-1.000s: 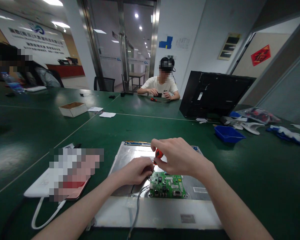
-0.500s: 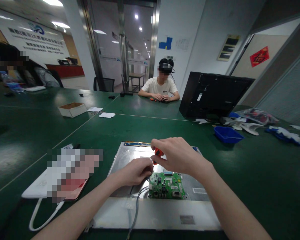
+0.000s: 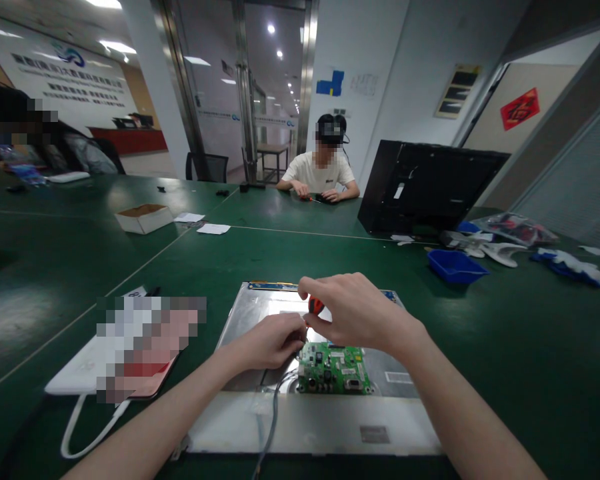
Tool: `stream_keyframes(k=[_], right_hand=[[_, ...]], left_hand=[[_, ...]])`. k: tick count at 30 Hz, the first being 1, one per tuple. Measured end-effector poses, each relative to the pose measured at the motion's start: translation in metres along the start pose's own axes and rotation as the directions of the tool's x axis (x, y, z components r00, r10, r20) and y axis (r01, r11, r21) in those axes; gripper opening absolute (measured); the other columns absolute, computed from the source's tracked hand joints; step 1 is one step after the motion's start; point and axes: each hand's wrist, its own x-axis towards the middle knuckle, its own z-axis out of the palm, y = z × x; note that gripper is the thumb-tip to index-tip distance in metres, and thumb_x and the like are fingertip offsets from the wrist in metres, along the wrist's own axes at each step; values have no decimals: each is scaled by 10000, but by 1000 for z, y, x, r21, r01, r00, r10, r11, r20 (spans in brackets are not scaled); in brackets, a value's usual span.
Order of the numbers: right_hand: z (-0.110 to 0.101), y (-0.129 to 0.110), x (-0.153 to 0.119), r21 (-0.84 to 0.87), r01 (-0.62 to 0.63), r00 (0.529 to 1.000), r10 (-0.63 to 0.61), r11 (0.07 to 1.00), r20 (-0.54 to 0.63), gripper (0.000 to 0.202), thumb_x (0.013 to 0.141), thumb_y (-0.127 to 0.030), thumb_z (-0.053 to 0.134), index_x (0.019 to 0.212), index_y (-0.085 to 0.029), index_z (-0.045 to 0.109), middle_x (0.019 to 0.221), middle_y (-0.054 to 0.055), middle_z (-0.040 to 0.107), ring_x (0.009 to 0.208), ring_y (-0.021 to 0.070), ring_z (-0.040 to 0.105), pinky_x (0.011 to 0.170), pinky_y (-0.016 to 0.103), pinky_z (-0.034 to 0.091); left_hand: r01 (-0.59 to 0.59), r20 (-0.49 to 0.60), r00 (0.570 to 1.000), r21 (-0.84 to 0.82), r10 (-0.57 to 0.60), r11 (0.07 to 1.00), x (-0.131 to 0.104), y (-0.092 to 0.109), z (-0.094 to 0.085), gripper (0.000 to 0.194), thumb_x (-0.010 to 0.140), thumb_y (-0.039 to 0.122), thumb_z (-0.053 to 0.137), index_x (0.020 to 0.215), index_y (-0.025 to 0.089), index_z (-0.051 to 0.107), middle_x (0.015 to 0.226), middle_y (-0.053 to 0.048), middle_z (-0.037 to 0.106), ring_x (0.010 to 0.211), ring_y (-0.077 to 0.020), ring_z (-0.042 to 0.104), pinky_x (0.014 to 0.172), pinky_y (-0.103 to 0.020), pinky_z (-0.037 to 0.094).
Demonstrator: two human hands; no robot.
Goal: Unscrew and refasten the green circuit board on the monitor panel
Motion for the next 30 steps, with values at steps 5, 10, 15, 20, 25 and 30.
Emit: stream_keyframes(k=[5,10,15,20,25,30], right_hand=[[2,0,1,-41,-16,1000,16,999,9,111,914,-303,555,996,-235,589,824,17,724,710,169,637,547,273,247],[1,-1,1,-23,3,1000,-3,1000,3,160,865,-247,591,1020,-217,571,884,23,733,733,167,645,548,272,250],[3,1,2,-72,-23,1000,23,997,-3,198,929,-410,553,911,-221,609,786,32,720,686,169,632,534,281,210],[2,0,2,-35,-7,1000,7,999,-21,113,847,-209,565,959,-207,575,846,19,720,676,146,609,531,275,215],[2,-1,1,-33,5,1000,-5,999,-26,142,886,-329,587,970,-217,565,857,19,728,691,160,620,529,275,215],[5,0,4,-97,-48,998,45,994,-34,116,913,-338,567,938,-226,585,793,19,728,660,160,624,522,280,177]], left_hand=[[9,23,1000,12,-9,1000,0,-3,2,63,862,145,514,881,183,560,832,-34,622,734,-175,554,667,-284,404],[2,-2,1000,23,-2,1000,0,-6,4,57,857,152,534,900,185,551,883,-40,630,774,-184,563,675,-285,401],[23,14,1000,87,-24,996,0,-3,3,25,880,187,523,884,193,546,858,-37,621,749,-185,553,649,-288,383],[11,16,1000,65,-12,998,0,0,1,25,879,195,518,883,187,541,863,-47,625,762,-189,559,669,-291,401],[13,28,999,50,-14,999,0,0,1,47,887,181,505,897,187,551,876,-44,631,771,-187,564,676,-289,400],[45,46,998,56,-48,997,1,-1,1,57,873,154,506,885,189,550,858,-36,612,749,-178,547,651,-279,384]])
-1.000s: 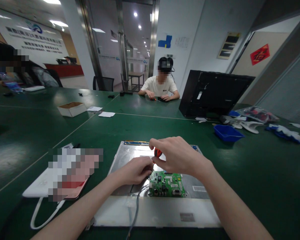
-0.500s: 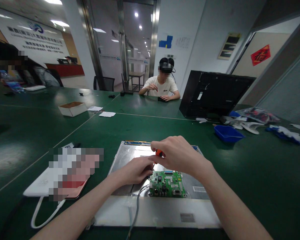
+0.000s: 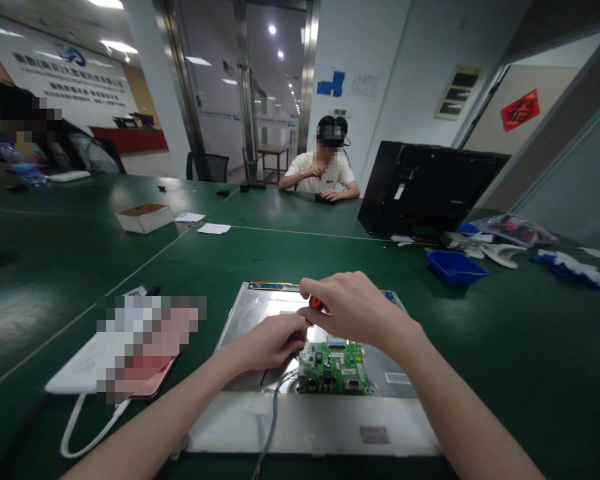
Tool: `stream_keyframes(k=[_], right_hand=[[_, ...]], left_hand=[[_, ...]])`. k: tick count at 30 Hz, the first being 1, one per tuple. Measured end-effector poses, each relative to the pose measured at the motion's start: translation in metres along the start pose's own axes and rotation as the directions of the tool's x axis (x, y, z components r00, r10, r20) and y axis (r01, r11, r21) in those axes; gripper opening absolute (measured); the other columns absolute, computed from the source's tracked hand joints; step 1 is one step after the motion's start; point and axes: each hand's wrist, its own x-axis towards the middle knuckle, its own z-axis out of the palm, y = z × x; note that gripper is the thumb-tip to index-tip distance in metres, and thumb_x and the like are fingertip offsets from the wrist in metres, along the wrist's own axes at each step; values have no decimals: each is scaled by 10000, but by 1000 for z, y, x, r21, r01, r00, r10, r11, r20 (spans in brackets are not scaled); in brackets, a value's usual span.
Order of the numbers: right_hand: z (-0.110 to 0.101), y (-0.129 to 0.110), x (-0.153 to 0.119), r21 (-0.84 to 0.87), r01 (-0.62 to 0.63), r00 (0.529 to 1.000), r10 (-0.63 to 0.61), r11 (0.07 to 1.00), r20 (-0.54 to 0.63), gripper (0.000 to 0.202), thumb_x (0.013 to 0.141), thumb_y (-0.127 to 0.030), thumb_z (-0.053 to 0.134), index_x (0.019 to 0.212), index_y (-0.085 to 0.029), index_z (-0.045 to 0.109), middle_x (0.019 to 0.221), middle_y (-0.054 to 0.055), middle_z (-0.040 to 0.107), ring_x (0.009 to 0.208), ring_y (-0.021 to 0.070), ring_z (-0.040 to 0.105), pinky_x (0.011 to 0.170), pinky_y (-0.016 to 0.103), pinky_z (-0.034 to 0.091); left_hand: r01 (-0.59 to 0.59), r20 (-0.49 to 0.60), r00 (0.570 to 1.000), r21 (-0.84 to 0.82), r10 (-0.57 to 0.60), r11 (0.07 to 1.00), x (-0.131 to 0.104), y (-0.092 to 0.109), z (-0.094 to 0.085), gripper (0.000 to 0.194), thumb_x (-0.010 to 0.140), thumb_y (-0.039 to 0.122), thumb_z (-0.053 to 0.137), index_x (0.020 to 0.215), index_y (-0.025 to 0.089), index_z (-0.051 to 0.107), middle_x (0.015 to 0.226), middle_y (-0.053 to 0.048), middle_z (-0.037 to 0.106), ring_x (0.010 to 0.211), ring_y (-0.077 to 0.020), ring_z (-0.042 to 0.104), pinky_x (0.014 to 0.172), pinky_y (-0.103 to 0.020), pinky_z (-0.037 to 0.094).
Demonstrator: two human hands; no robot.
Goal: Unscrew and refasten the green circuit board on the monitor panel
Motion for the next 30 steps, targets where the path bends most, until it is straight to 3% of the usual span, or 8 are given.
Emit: stream_keyframes(k=[10,16,23,30], right_hand=[[-2,1,-1,20,-4,1000,4,1000,6,97,878,-275,570,953,-214,581,809,17,721,668,154,615,526,277,182],[-5,0,-3,103,54,998,-57,993,30,163,847,-208,583,1009,-205,571,898,14,724,711,154,623,540,275,239],[-4,0,-2,55,35,999,-37,998,36,132,911,-337,574,963,-216,578,839,31,724,693,162,625,537,280,234],[-7,-1,-3,93,52,998,-55,994,26,154,857,-216,557,1010,-197,555,866,30,716,694,158,615,536,274,255]], left_hand=[[-12,-12,1000,-19,12,1000,-1,-2,2,38,868,162,517,848,191,531,817,-24,594,720,-171,531,638,-274,369],[-21,-29,999,-42,20,999,-1,-4,2,62,860,157,520,909,187,542,856,-35,621,740,-176,549,662,-281,390],[-39,-8,999,-25,38,999,-1,-2,1,73,867,140,495,866,191,547,852,-34,623,765,-180,560,685,-287,401],[-15,-28,1000,-44,14,999,-1,-4,3,25,878,180,526,902,187,531,875,-44,622,765,-186,562,678,-293,412]])
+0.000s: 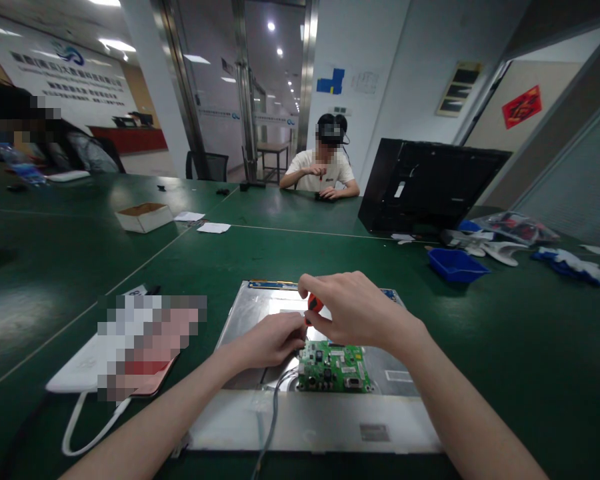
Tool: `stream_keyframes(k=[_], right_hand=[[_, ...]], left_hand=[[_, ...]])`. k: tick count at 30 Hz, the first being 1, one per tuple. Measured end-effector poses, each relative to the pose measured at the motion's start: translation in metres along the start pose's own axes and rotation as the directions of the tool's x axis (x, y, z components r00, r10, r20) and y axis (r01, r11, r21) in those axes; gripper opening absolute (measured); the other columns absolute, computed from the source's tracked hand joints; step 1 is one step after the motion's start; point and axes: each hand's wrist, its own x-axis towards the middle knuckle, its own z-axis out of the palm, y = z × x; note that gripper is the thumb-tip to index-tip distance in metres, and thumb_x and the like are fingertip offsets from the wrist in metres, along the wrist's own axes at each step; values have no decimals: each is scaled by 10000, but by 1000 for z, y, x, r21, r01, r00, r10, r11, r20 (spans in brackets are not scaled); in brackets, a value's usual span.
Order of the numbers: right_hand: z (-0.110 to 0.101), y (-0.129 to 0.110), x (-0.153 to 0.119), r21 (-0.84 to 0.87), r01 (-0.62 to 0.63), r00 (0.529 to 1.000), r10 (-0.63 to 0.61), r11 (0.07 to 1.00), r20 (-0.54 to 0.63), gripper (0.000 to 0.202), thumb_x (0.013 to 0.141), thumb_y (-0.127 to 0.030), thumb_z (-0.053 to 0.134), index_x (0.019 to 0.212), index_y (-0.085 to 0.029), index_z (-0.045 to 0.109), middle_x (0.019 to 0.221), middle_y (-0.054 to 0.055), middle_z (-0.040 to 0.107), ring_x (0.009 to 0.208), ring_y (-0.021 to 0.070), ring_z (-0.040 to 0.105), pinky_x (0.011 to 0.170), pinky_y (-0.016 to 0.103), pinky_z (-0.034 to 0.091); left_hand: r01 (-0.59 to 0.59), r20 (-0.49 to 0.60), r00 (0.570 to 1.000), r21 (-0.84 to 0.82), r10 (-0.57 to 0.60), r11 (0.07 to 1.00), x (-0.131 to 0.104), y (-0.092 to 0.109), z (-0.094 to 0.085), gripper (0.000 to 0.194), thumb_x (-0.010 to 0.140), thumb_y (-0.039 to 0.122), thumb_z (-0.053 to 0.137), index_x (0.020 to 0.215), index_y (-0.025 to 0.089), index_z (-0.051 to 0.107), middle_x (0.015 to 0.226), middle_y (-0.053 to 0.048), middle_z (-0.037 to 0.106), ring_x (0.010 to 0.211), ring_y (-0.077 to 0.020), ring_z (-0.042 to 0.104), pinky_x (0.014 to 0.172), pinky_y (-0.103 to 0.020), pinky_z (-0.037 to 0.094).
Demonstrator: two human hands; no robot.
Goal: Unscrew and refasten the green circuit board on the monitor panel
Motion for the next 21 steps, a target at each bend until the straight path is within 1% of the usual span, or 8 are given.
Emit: stream_keyframes(k=[5,10,13,18,21], right_hand=[[0,1,0,-12,-17,1000,17,1000,9,126,858,-220,565,982,-198,552,845,23,713,678,155,610,534,269,254],[2,2,2,-31,-20,1000,20,999,5,127,895,-322,598,954,-214,568,856,16,721,712,167,627,536,271,236],[2,2,2,-27,-11,1000,11,1000,5,119,879,-280,615,971,-216,573,883,10,719,730,167,630,541,273,242],[2,3,0,39,26,999,-27,999,18,202,848,-210,613,1042,-206,558,947,27,709,744,156,626,563,273,289],[2,4,1,26,19,1000,-19,999,14,171,873,-260,611,1030,-216,560,914,26,717,732,160,627,558,274,281]], left_hand=[[12,5,1000,7,-12,1000,0,2,-2,35,884,183,530,919,186,529,886,-43,624,763,-184,563,677,-291,411],[13,21,1000,27,-14,1000,1,5,-3,22,888,177,523,872,191,531,819,-18,605,721,-166,545,655,-272,394],[11,12,1000,21,-11,1000,1,4,-2,28,888,177,519,873,190,538,820,-20,605,717,-165,541,648,-269,392],[-2,12,1000,6,2,1000,1,3,-3,59,869,164,525,918,184,551,868,-39,628,760,-185,565,683,-288,414],[-9,15,1000,9,9,1000,1,4,-4,42,871,165,523,896,186,549,849,-34,626,758,-186,567,686,-291,415]])
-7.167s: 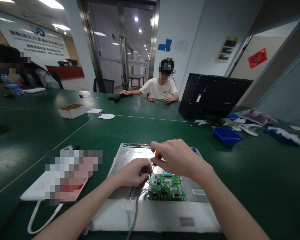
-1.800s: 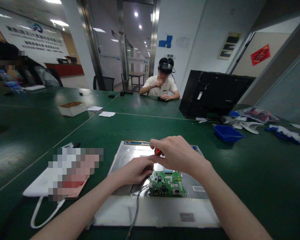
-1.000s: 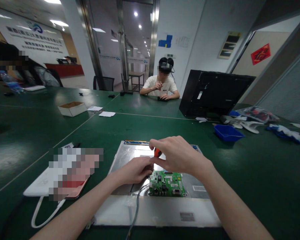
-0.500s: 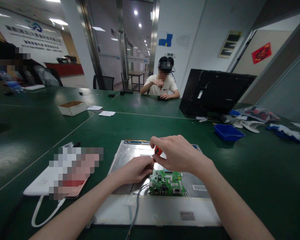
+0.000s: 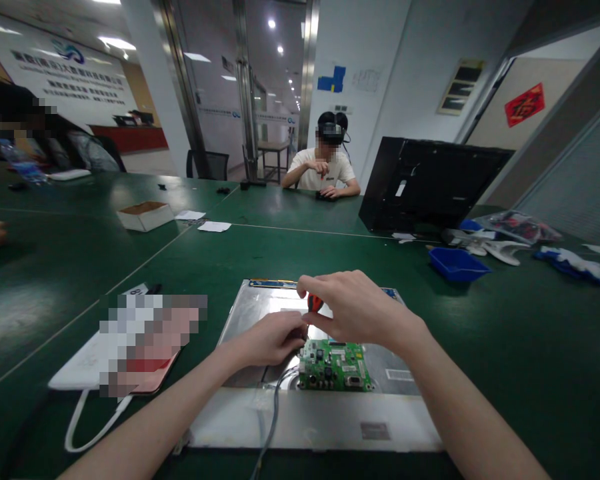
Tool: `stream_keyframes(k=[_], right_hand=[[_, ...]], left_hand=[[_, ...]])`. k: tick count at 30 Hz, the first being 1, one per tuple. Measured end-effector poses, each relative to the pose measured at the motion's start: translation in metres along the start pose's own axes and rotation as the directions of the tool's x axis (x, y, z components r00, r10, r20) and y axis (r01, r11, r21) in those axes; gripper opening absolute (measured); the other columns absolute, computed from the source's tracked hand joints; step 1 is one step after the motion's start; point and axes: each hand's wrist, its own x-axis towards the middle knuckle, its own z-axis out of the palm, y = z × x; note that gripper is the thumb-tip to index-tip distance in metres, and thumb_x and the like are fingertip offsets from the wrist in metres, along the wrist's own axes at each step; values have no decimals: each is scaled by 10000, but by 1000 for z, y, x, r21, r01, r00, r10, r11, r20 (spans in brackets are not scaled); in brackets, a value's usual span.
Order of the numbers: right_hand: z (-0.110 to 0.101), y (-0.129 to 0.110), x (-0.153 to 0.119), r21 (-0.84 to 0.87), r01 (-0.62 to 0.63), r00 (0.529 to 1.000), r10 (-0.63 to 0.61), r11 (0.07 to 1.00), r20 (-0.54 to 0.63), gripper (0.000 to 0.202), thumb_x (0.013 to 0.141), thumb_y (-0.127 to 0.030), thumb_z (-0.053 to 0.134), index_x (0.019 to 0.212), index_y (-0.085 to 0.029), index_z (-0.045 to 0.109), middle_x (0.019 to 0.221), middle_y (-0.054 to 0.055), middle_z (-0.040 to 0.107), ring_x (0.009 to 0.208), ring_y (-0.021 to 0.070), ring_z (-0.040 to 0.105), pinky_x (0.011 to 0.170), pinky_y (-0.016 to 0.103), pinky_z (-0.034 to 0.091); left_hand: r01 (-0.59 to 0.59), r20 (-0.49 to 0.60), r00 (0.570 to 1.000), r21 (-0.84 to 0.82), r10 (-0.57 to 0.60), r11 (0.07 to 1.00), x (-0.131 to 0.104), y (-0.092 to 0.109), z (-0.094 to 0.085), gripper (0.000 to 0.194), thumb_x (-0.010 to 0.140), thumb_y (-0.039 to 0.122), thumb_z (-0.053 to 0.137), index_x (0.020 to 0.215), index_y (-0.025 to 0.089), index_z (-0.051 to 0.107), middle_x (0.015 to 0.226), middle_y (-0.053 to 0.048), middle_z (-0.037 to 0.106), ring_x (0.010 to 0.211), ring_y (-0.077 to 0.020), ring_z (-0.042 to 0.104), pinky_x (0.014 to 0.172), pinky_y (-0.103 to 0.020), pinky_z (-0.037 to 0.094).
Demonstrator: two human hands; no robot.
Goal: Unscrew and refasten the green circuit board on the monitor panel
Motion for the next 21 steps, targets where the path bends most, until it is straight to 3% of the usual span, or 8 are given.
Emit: stream_keyframes(k=[3,10,15,18,21], right_hand=[[1,0,2,-43,-23,1000,22,999,-13,136,898,-313,600,1001,-227,574,870,22,722,724,167,630,550,274,256],[3,0,3,-27,-10,1000,9,1000,-27,106,874,-209,579,978,-200,560,877,18,713,694,136,606,547,261,262],[4,0,4,-44,-8,999,6,999,-38,113,913,-324,583,935,-213,570,853,10,713,686,144,604,538,270,241],[4,-1,3,-51,3,1000,-5,999,-28,74,901,-267,580,956,-217,572,868,12,707,691,138,598,540,273,238],[3,-2,3,-23,11,1000,-11,1000,-25,160,867,-199,569,1026,-215,557,920,17,703,711,138,597,548,274,256]], left_hand=[[3,9,1000,2,-3,1000,0,1,0,50,881,167,515,888,192,558,850,-29,626,760,-183,566,681,-286,412],[-1,-13,1000,9,2,1000,0,-3,2,45,854,158,522,858,188,555,818,-30,611,719,-176,543,649,-280,397],[-13,9,1000,30,12,999,0,-2,1,72,888,187,509,891,186,581,850,-41,633,736,-179,558,660,-284,407],[-2,5,1000,21,2,1000,-1,-2,1,78,884,183,514,911,185,587,868,-46,642,758,-186,571,675,-288,420],[-6,-7,1000,-2,6,1000,0,-2,2,89,875,177,517,933,186,584,884,-48,645,784,-196,577,702,-298,435]])
